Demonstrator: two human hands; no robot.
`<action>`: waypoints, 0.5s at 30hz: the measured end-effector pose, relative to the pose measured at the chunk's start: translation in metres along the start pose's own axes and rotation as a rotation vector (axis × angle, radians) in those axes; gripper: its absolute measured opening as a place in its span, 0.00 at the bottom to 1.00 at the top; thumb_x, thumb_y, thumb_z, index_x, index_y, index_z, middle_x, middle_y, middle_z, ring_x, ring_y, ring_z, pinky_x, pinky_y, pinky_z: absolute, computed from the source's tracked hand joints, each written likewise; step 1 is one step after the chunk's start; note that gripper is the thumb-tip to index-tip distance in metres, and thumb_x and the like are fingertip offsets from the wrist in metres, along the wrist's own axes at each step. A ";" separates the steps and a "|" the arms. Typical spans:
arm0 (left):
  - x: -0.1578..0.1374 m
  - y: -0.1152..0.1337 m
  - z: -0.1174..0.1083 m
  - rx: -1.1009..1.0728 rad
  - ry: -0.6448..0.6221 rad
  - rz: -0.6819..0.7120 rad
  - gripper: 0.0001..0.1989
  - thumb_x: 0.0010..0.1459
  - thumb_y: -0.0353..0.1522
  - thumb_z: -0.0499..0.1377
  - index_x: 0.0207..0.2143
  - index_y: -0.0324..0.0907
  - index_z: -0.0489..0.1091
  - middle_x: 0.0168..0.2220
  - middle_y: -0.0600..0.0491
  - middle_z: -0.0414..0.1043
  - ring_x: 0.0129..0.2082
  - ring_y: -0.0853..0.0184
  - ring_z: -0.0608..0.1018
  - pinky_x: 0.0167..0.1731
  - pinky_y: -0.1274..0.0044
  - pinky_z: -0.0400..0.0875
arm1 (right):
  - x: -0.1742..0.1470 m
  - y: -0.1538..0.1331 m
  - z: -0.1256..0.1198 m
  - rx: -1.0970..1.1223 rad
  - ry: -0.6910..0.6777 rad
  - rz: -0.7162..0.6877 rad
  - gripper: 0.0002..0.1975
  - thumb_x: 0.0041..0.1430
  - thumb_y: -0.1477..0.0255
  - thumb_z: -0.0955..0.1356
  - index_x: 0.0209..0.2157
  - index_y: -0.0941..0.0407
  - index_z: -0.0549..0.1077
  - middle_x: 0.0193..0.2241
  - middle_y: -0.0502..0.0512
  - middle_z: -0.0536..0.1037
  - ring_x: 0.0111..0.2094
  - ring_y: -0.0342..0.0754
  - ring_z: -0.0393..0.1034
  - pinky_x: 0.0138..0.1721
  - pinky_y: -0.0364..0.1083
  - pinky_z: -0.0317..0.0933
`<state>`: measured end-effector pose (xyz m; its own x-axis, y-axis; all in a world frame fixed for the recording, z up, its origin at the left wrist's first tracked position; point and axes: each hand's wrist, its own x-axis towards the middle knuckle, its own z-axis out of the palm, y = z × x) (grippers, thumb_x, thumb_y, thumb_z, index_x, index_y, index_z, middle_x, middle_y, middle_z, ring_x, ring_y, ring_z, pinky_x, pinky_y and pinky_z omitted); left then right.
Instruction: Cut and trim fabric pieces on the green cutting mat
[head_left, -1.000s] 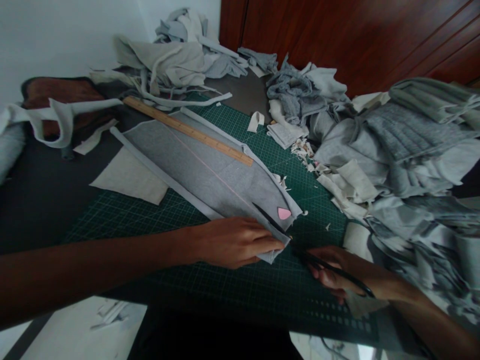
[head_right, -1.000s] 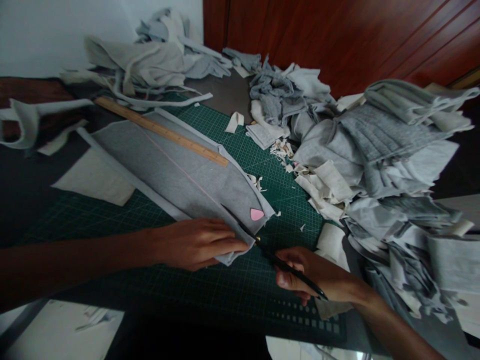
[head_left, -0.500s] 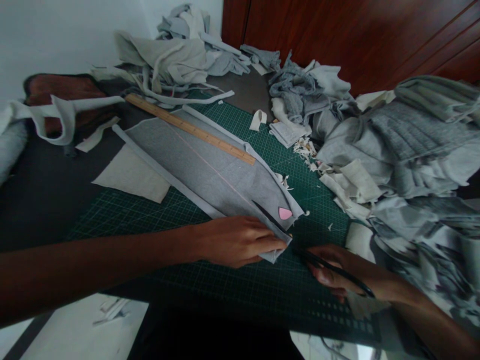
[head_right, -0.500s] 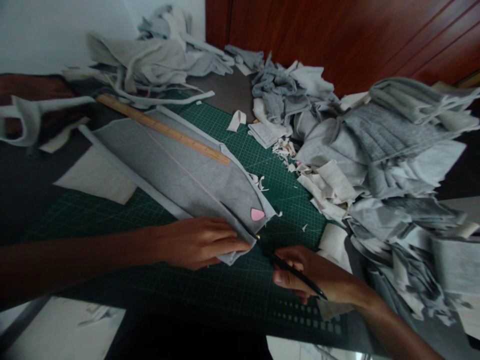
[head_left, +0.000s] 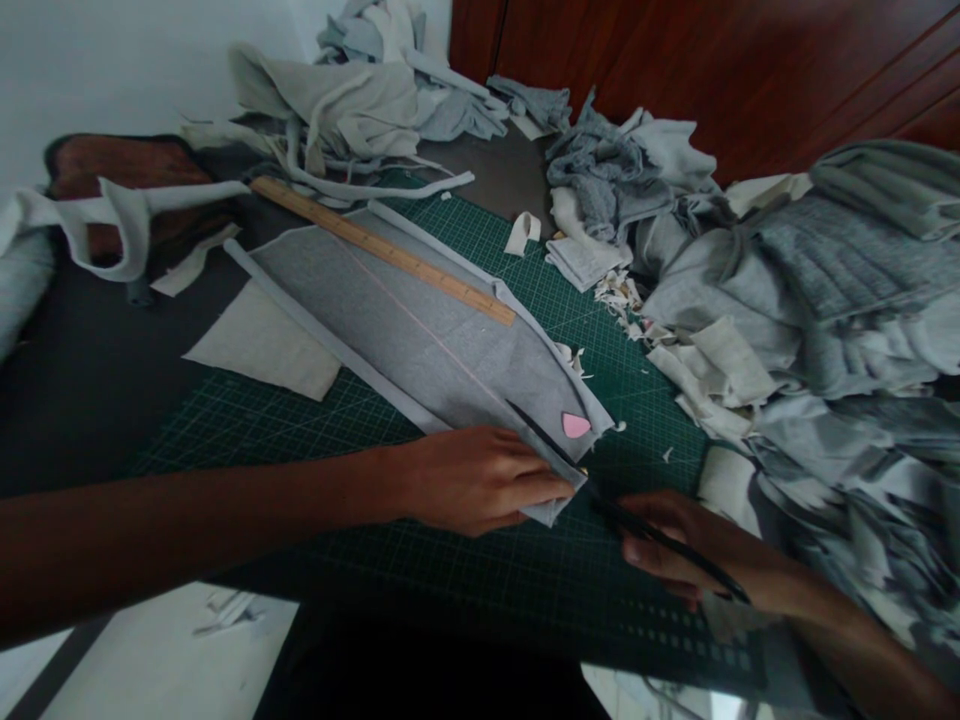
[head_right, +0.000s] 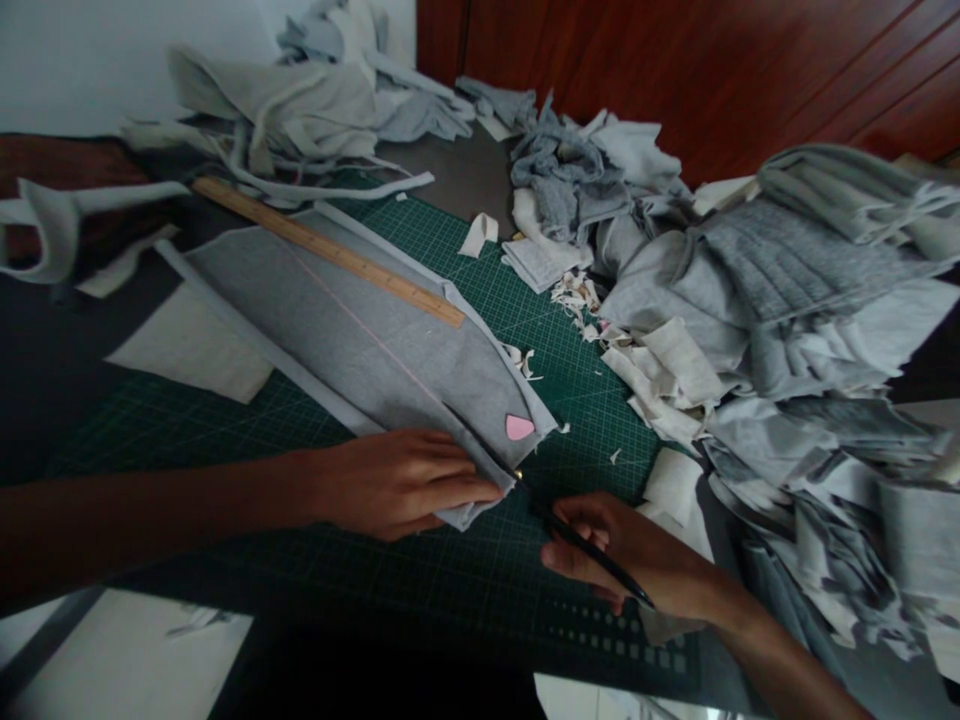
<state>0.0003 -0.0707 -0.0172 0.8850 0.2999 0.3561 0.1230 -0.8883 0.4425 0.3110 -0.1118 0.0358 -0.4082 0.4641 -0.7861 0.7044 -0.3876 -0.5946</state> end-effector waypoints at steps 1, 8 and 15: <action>0.000 0.000 0.000 0.004 -0.002 0.000 0.17 0.68 0.28 0.59 0.58 0.36 0.69 0.48 0.44 0.81 0.46 0.59 0.82 0.51 0.68 0.77 | 0.000 0.000 0.000 0.005 0.000 0.003 0.32 0.58 0.38 0.70 0.30 0.55 0.67 0.23 0.44 0.64 0.21 0.38 0.58 0.20 0.39 0.54; 0.000 -0.001 0.001 0.014 0.005 0.007 0.17 0.67 0.29 0.60 0.57 0.36 0.69 0.48 0.44 0.81 0.46 0.59 0.82 0.50 0.67 0.77 | 0.001 -0.001 0.002 0.047 0.004 0.010 0.31 0.57 0.40 0.71 0.31 0.56 0.68 0.23 0.44 0.64 0.20 0.37 0.57 0.20 0.39 0.53; -0.001 -0.001 0.002 0.014 0.047 0.014 0.18 0.65 0.29 0.62 0.57 0.36 0.70 0.46 0.45 0.81 0.44 0.59 0.83 0.47 0.67 0.78 | 0.003 -0.006 0.004 0.054 0.006 -0.001 0.31 0.56 0.40 0.72 0.28 0.55 0.65 0.22 0.43 0.62 0.19 0.36 0.55 0.18 0.38 0.51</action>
<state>0.0003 -0.0705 -0.0192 0.8649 0.3028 0.4004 0.1169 -0.8972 0.4260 0.3035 -0.1109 0.0359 -0.4056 0.4690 -0.7845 0.6712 -0.4298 -0.6040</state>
